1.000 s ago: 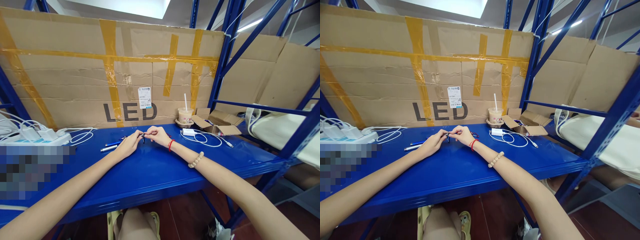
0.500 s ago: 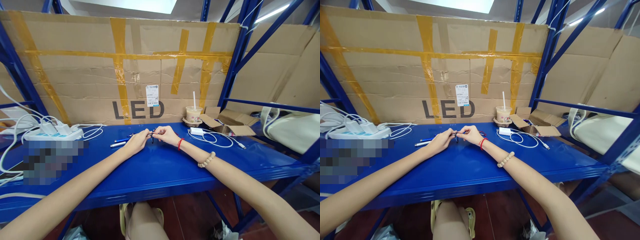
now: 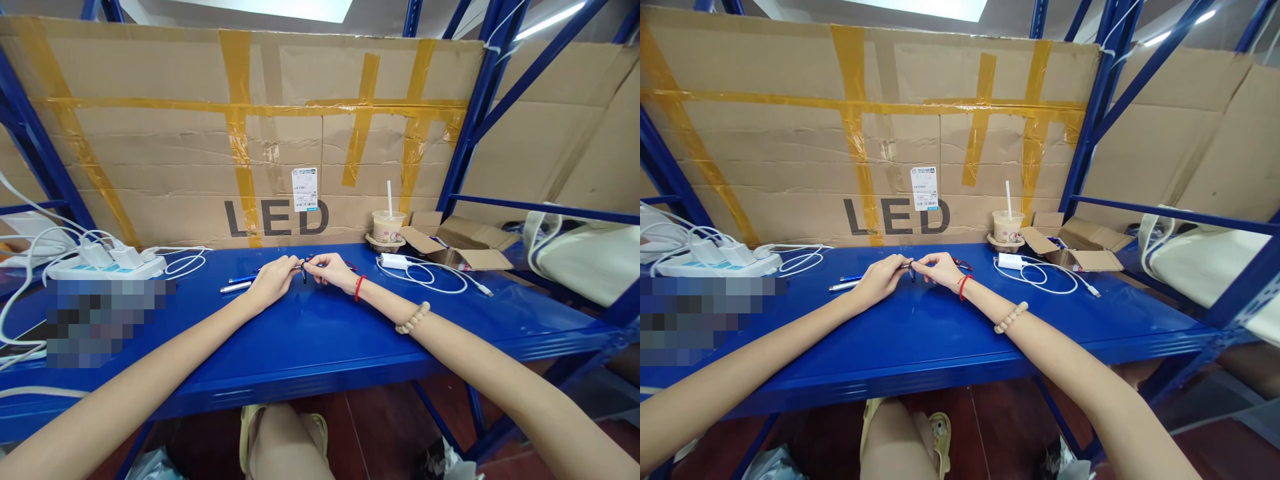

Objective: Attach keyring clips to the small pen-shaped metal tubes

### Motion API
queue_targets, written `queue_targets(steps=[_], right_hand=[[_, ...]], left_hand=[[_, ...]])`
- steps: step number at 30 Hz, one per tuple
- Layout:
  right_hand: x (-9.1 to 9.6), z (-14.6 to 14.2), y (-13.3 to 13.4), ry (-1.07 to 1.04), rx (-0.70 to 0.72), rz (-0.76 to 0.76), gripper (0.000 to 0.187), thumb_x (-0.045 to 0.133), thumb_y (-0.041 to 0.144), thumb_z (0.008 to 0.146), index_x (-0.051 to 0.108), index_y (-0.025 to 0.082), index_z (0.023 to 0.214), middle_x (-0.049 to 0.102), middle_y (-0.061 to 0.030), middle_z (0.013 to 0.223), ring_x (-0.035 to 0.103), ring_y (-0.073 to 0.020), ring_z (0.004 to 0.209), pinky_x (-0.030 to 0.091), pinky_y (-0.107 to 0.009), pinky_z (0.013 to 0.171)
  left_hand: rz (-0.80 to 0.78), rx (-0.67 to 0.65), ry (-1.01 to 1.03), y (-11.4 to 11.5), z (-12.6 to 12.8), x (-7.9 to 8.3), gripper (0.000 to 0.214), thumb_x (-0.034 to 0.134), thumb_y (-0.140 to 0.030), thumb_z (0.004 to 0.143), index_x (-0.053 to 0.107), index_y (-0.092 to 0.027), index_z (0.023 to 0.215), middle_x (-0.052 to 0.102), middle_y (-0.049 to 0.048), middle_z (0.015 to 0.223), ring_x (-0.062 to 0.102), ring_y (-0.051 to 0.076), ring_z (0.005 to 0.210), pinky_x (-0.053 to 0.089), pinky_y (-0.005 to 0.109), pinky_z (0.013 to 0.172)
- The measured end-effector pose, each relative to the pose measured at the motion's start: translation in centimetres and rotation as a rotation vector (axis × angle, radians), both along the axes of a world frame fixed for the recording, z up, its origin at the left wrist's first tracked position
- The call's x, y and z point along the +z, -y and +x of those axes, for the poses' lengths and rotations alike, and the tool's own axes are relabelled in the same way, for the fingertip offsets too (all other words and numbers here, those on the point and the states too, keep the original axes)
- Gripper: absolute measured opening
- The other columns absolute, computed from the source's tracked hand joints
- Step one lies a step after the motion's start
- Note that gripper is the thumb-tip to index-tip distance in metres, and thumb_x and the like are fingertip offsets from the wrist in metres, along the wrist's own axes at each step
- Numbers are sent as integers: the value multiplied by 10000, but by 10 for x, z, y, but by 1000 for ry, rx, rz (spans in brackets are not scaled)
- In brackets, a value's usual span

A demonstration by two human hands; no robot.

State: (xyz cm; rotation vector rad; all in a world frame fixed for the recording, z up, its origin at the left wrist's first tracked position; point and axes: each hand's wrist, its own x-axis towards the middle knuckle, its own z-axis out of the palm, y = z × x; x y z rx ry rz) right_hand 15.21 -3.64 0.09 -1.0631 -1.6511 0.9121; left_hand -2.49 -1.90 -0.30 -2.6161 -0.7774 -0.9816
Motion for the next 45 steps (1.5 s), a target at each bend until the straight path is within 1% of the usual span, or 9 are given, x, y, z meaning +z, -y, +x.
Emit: queue_targets(steps=[8,17,20,24,28,32,35,39,45], right_hand=[[-2,1,-3,-99,65,-65,389,688,504,555,567,144,640,477,56,469,413,-39,414,294,-158,373],[-4,-1,-8,-27,-32,100,386,639,522,607,559,146,634,470,53,438,393,-47,370,298,-184,371],[-4,-2,-8,-4,-49,164,374,632,507,615,568,141,657,525,25,513,407,-50,384,330,-198,387],[-5,0,-11,74,-122,302,320,627,426,650,610,136,785,579,-13,666,441,-57,430,373,-207,420],[-6,4,-14,162,-186,447,291,627,328,666,629,157,902,571,-21,778,436,-46,454,404,-209,462],[-6,7,-14,187,-228,497,221,517,286,759,640,173,904,560,-52,890,440,-44,442,419,-219,457],[-6,7,-13,192,-188,502,255,469,315,801,648,185,929,545,-72,963,491,-56,467,441,-232,472],[-5,4,-9,210,-161,491,284,512,385,781,658,191,929,565,-72,927,495,-61,446,436,-240,456],[-3,2,-7,223,-185,499,293,602,435,703,693,172,794,556,-51,852,457,-44,414,433,-253,465]], left_hand=[[-74,46,10,1,1,1,186,336,-263,883,476,-198,987,585,39,911,563,165,846,438,271,734],[-182,256,-78,9,6,7,265,309,-312,890,430,-225,1108,630,45,982,607,207,868,435,264,647],[-195,271,-76,11,7,8,263,302,-310,892,431,-238,1110,633,38,996,612,216,866,428,268,633],[-227,303,-58,11,7,10,247,302,-313,894,434,-249,1093,633,30,1003,614,220,870,422,270,629],[-229,309,-62,10,7,9,243,297,-309,895,442,-249,1080,630,31,1015,613,220,881,420,271,636],[-237,289,-55,10,6,8,247,286,-309,898,439,-246,1081,633,28,997,612,219,875,424,280,652],[-261,285,-55,11,6,9,257,283,-323,900,434,-246,1093,630,32,1003,611,214,871,430,287,681],[-266,296,-57,13,5,10,266,280,-315,903,427,-235,1110,609,47,1056,597,208,909,433,290,717],[-256,265,-38,11,3,7,262,247,-296,911,437,-238,1084,609,19,1036,596,184,897,434,264,683]])
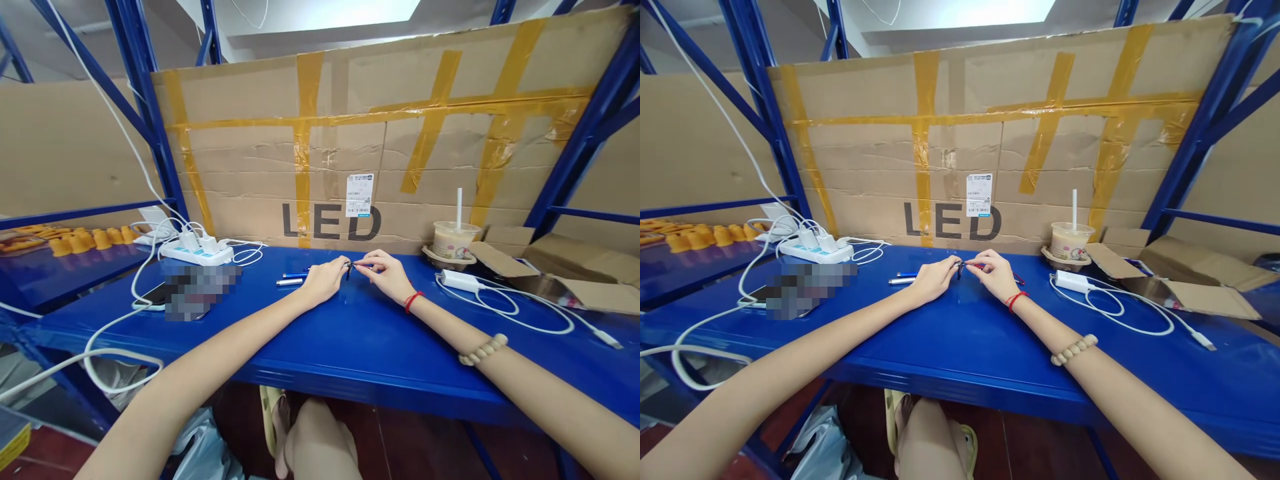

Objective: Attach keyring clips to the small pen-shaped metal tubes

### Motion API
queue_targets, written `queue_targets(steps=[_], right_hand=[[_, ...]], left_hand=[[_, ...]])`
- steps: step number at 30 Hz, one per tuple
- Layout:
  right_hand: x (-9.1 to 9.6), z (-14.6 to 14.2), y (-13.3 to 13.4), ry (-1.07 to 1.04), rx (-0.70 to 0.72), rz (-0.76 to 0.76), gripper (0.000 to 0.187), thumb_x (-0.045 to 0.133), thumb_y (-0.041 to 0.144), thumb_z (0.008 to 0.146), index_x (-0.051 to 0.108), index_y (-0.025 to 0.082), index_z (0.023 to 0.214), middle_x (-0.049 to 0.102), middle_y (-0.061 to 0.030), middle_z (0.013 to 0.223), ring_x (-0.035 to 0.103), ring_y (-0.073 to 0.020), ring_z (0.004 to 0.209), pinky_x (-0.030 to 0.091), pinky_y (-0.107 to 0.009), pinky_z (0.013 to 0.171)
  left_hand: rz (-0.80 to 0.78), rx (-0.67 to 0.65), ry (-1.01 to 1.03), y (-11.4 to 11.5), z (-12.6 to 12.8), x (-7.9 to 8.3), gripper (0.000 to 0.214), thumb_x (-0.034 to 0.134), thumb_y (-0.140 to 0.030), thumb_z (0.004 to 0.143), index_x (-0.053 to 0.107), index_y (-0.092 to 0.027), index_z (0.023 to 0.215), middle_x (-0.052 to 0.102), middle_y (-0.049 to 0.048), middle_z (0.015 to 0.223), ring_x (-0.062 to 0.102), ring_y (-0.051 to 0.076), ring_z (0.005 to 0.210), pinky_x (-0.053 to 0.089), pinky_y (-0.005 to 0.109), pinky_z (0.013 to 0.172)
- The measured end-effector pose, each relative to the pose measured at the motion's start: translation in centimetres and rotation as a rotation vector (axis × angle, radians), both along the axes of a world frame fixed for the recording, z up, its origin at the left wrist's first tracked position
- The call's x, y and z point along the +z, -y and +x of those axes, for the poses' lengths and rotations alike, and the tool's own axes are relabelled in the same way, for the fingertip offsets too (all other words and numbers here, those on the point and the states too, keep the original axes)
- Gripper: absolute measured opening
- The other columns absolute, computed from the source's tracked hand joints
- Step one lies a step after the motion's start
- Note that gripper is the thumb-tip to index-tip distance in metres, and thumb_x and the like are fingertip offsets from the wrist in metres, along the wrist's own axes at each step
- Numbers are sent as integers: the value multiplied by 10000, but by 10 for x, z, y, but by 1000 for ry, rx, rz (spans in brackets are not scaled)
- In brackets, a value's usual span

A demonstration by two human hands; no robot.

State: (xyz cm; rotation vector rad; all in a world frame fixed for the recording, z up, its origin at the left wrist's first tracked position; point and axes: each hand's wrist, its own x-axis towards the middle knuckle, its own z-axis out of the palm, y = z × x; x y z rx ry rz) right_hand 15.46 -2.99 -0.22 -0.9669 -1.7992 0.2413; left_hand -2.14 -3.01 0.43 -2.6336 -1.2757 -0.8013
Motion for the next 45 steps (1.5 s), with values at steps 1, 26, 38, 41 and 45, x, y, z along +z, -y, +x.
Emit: queue_targets(steps=[1,26,38,41,45], right_hand=[[0,0,0,-1,5,0,301,605,441,698,694,173,802,557,-51,851,458,-46,417,436,-255,468],[8,-5,8,-192,163,-319,420,699,530,516,633,133,637,581,-55,759,441,-56,429,345,-218,349],[8,-4,9,-257,215,-479,414,729,443,527,663,123,782,553,-4,650,399,-42,452,298,-191,373],[7,-6,10,-269,208,-489,447,725,448,529,664,122,829,532,13,584,395,-46,441,299,-191,375],[8,-7,12,-274,179,-490,457,712,471,527,665,121,818,506,28,522,382,-49,425,295,-195,370]], left_hand=[[0,-4,5,0,0,0,263,248,-302,912,435,-239,1085,607,19,1041,595,183,900,434,264,681],[42,-207,36,-5,-6,-3,294,251,-275,915,446,-229,1129,568,19,1108,547,155,988,429,255,809],[6,-231,84,-4,-6,-2,220,265,-292,917,418,-221,1058,578,19,1058,553,145,959,427,255,809],[-30,-179,80,-3,-5,-2,223,279,-304,912,378,-231,1099,577,22,1061,565,156,947,440,267,783],[-52,-176,50,-3,-5,-1,237,257,-300,915,356,-228,1117,577,29,1075,570,167,951,446,281,779]])
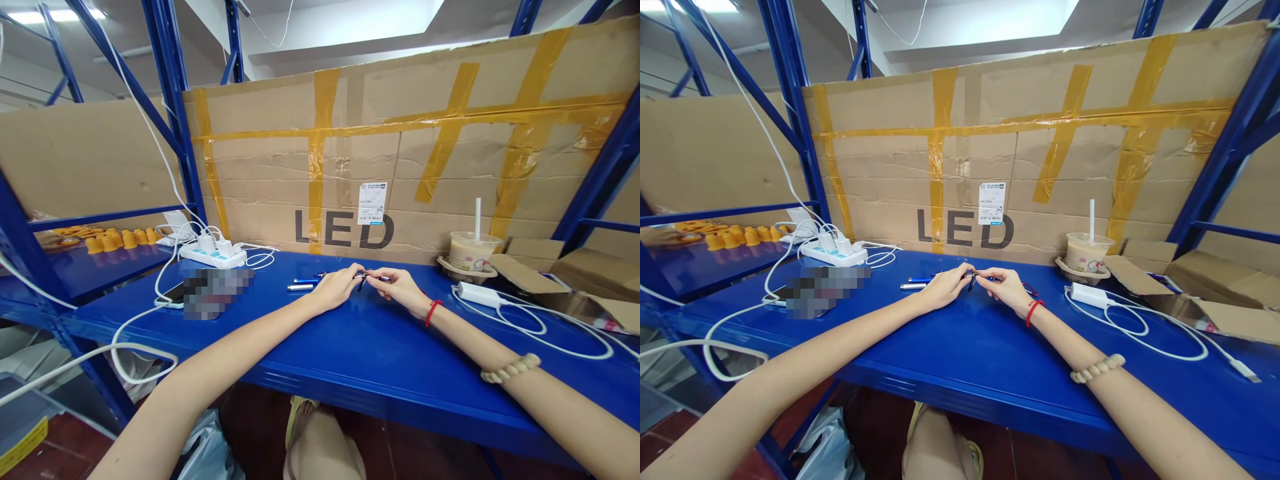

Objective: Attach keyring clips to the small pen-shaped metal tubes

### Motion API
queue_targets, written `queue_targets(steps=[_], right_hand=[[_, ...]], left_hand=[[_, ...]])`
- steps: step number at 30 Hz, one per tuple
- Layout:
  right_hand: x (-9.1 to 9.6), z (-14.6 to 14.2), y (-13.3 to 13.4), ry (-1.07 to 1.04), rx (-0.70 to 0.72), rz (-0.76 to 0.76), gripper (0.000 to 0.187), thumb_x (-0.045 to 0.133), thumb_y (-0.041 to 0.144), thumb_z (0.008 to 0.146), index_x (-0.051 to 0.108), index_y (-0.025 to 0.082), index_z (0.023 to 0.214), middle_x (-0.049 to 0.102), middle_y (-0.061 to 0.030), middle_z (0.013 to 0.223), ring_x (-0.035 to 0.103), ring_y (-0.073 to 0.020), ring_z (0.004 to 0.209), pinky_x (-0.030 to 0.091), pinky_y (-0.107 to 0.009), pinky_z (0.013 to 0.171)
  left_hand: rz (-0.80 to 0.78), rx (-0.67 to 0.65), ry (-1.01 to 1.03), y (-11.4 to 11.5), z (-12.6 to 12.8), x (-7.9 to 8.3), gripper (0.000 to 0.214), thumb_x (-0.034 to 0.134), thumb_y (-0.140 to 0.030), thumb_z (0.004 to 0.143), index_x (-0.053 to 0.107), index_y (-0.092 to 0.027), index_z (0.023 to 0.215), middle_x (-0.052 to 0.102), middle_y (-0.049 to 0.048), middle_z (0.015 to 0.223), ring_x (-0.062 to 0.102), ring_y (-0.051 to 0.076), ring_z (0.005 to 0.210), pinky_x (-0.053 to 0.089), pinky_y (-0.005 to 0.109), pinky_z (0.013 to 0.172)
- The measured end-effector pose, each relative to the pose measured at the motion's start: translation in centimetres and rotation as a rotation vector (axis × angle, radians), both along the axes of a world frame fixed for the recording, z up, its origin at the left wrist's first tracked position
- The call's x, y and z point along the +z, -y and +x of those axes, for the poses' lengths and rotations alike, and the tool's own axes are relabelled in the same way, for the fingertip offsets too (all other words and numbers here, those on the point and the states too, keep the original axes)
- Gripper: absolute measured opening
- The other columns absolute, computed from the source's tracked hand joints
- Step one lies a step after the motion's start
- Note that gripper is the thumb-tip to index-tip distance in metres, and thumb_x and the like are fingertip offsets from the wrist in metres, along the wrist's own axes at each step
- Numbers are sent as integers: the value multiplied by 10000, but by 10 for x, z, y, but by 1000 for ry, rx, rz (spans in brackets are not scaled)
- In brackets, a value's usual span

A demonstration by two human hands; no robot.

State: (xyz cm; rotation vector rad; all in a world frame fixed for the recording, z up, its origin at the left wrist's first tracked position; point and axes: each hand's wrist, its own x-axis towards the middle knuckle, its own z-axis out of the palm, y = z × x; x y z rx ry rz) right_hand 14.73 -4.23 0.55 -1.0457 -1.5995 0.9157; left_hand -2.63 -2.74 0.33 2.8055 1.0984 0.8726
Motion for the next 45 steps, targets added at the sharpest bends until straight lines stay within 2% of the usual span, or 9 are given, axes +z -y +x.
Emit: queue_targets(steps=[16,29,37,45], right_hand=[[-3,0,-5,43,38,5,413,645,478,625,642,120,832,499,31,536,413,-40,409,307,-160,338],[-6,1,-8,151,27,35,386,643,401,632,610,123,897,619,-52,789,462,-36,402,339,-166,314],[-6,-1,-8,228,19,16,384,643,392,636,574,142,920,635,-70,856,495,-44,402,378,-168,305],[-11,0,-10,238,48,20,354,627,322,666,542,153,965,634,-48,839,501,-37,408,378,-147,316]], left_hand=[[70,68,-108,1,2,2,247,259,-301,913,452,-207,1037,595,37,1028,556,166,960,437,275,796],[19,150,-202,10,2,8,270,225,-337,913,444,-199,992,617,50,989,587,195,914,448,301,734],[41,155,-227,6,2,4,288,210,-357,909,440,-192,964,618,59,966,594,214,883,456,319,699],[28,162,-215,6,2,4,268,232,-350,905,449,-199,951,623,48,963,595,200,881,451,301,700]])
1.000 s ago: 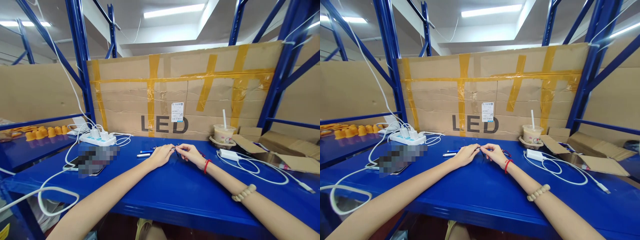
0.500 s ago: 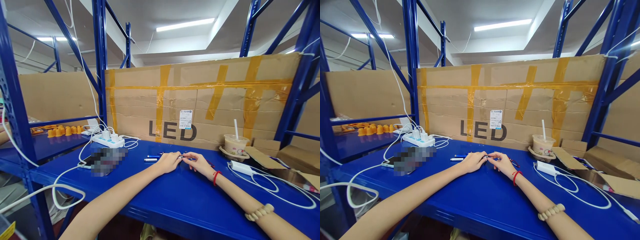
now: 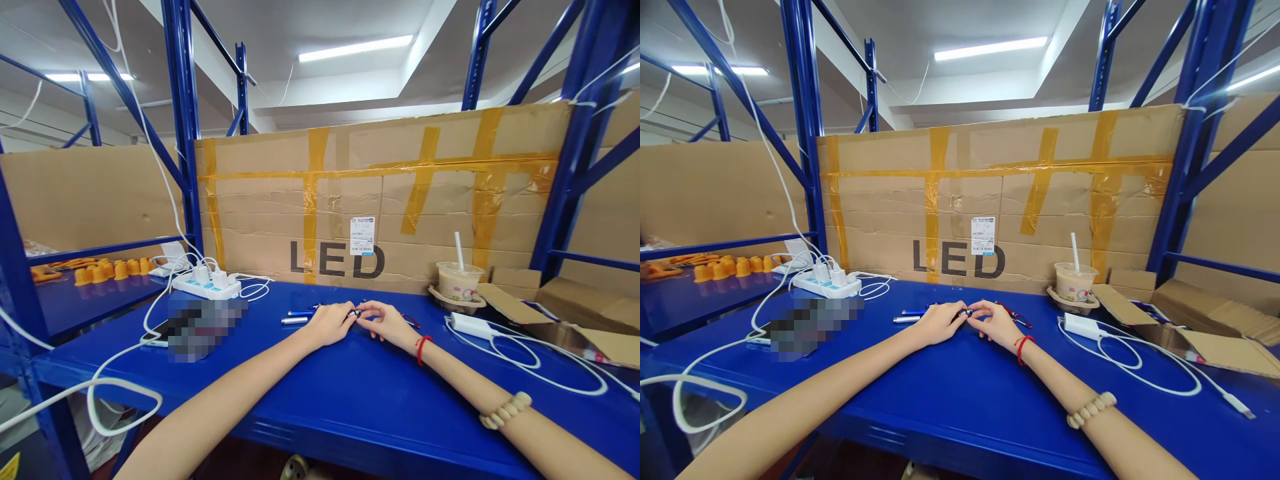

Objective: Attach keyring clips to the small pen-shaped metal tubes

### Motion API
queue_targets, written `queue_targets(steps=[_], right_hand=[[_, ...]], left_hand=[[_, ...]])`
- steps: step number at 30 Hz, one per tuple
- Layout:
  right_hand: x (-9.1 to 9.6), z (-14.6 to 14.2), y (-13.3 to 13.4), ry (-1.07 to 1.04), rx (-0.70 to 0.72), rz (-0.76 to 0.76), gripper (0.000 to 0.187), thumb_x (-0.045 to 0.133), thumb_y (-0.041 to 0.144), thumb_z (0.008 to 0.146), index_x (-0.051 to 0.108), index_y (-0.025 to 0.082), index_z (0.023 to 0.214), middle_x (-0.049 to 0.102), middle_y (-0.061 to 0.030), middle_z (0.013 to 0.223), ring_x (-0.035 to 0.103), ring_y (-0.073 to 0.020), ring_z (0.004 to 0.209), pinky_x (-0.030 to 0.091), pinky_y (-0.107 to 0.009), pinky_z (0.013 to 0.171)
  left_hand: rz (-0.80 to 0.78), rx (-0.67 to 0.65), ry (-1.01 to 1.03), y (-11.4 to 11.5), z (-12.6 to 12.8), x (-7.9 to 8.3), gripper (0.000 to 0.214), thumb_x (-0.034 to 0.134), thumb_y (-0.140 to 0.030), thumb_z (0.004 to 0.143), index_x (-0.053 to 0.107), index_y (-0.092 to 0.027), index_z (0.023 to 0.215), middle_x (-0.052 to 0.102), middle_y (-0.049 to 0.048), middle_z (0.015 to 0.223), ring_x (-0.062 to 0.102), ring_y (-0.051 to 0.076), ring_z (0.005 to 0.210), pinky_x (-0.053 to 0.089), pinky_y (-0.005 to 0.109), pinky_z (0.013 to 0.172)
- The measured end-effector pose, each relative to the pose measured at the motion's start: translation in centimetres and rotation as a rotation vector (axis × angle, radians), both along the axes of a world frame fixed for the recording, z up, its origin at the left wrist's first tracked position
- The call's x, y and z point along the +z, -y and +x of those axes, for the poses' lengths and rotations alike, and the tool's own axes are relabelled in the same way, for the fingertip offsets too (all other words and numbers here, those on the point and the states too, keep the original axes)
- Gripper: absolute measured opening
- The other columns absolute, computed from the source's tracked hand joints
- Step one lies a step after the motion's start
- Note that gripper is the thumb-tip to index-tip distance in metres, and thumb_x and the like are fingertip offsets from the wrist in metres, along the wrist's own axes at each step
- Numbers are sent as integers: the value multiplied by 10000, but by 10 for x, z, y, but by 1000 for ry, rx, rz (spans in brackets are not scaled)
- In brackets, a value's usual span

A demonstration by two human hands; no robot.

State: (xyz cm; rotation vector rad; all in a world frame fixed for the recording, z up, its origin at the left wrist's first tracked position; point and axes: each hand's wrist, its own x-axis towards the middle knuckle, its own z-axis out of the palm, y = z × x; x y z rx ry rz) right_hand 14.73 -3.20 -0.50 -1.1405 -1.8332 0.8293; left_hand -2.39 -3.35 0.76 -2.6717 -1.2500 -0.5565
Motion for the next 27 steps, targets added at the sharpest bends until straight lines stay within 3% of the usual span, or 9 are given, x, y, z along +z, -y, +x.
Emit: queue_targets(steps=[10,16,27], right_hand=[[3,-2,4,47,-41,61,261,524,223,722,552,160,974,598,-30,862,519,-36,408,364,-150,335],[1,2,2,183,-61,182,190,553,258,727,618,176,886,641,-14,822,539,-58,423,420,-193,435],[-1,3,1,320,-125,256,210,541,301,730,633,207,894,657,-19,848,548,-90,458,428,-229,465]], left_hand=[[42,-4,-3,-1,1,-1,280,245,-375,896,459,-209,965,629,43,950,603,213,865,452,295,660],[37,3,-11,-1,1,0,280,243,-381,894,461,-210,942,629,40,910,603,214,852,447,298,659],[13,23,-19,3,2,1,283,246,-380,895,460,-203,948,630,53,928,599,215,865,446,309,690]])
